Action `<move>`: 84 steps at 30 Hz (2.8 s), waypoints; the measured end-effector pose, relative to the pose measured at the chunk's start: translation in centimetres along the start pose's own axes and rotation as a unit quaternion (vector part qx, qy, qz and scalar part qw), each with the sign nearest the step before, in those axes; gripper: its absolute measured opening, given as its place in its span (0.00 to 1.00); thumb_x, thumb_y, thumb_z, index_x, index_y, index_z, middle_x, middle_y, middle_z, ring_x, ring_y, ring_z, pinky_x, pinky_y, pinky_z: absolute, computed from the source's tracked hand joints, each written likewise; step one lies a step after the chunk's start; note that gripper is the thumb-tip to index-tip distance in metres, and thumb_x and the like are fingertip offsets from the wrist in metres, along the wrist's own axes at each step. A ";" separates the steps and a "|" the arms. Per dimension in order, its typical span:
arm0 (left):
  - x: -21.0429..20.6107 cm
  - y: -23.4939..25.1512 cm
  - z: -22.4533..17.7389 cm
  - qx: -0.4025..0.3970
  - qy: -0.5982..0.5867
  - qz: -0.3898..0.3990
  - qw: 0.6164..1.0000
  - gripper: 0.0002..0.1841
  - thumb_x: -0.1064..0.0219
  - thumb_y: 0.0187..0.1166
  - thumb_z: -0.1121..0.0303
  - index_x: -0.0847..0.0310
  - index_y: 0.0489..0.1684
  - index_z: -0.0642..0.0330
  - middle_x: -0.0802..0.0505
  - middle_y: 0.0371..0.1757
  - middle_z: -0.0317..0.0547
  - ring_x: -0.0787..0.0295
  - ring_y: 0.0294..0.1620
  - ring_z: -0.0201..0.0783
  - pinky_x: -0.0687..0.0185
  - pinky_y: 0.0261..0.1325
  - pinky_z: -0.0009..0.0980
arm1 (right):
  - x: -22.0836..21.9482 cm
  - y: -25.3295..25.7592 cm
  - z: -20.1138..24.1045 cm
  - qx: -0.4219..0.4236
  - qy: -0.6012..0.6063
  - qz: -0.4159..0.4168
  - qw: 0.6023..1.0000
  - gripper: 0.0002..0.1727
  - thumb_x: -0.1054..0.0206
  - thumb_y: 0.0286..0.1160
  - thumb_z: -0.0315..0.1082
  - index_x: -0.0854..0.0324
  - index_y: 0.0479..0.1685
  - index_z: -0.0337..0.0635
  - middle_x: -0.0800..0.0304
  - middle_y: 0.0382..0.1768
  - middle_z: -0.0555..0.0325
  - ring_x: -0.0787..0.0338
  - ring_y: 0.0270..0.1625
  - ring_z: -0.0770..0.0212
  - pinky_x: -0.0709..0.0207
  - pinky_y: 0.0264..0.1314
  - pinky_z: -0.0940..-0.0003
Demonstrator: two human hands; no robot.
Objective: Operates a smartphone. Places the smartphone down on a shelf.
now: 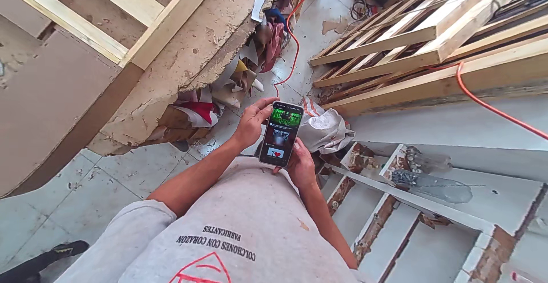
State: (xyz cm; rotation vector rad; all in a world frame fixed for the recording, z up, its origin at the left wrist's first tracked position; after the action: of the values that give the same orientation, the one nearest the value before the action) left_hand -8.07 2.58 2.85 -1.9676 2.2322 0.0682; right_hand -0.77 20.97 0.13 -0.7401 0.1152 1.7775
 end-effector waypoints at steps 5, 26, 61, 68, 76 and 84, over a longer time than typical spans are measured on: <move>-0.2 0.0 0.2 0.006 -0.004 -0.001 1.000 0.23 0.60 0.93 0.68 0.23 0.76 0.61 0.06 0.56 0.47 0.06 0.48 0.36 0.08 0.54 0.36 | 0.2 -0.1 -0.1 0.003 0.012 0.003 1.000 0.24 0.64 0.93 0.42 0.36 0.75 0.39 0.08 0.57 0.48 0.03 0.44 0.51 0.09 0.25 0.58; -0.1 -1.0 0.3 0.011 -0.011 -0.009 1.000 0.24 0.62 0.93 0.68 0.24 0.76 0.62 0.06 0.55 0.48 0.06 0.48 0.36 0.08 0.55 0.36 | 0.0 -0.6 -0.2 -0.011 0.016 0.020 1.000 0.22 0.63 0.89 0.35 0.35 0.74 0.39 0.08 0.56 0.47 0.03 0.43 0.52 0.09 0.24 0.59; 1.0 -1.1 0.8 0.012 -0.029 0.000 1.000 0.24 0.63 0.93 0.68 0.25 0.77 0.62 0.06 0.54 0.47 0.06 0.48 0.34 0.08 0.53 0.35 | -1.2 -0.5 -0.5 -0.017 -0.015 -0.011 1.000 0.21 0.62 0.94 0.36 0.35 0.74 0.38 0.07 0.55 0.47 0.02 0.43 0.52 0.08 0.24 0.59; 1.2 -0.9 0.8 0.015 -0.017 -0.002 1.000 0.25 0.63 0.93 0.67 0.24 0.77 0.61 0.07 0.56 0.48 0.06 0.49 0.36 0.08 0.54 0.37 | -1.3 -0.2 -0.5 -0.022 -0.023 -0.025 0.999 0.19 0.60 0.94 0.35 0.33 0.73 0.38 0.07 0.53 0.48 0.02 0.41 0.53 0.08 0.23 0.58; 1.0 -0.8 0.8 0.016 -0.028 0.003 0.999 0.24 0.62 0.93 0.67 0.25 0.77 0.61 0.07 0.57 0.48 0.07 0.49 0.36 0.08 0.55 0.37 | -1.3 -0.2 -0.6 -0.024 -0.064 -0.050 0.996 0.17 0.53 0.88 0.27 0.30 0.69 0.35 0.06 0.50 0.48 0.02 0.38 0.54 0.08 0.23 0.59; 0.1 -0.5 -0.2 0.021 -0.027 -0.007 0.999 0.19 0.49 0.90 0.72 0.24 0.76 0.63 0.06 0.55 0.48 0.07 0.51 0.35 0.10 0.59 0.35 | -1.0 -0.5 -0.4 0.001 -0.118 0.004 0.993 0.27 0.46 0.67 0.21 0.34 0.72 0.31 0.07 0.52 0.48 0.03 0.43 0.53 0.07 0.31 0.56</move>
State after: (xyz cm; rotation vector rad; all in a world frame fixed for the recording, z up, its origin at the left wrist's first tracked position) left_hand -7.60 2.37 3.11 -1.9352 2.1695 0.0708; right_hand 0.04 20.13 0.49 -0.5243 -0.0380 1.8577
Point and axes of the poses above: each hand's wrist, its own y-axis towards the middle knuckle, its own x-axis out of the back of the hand, z = x × y, the point moved 3 cm from there along y, towards the middle knuckle
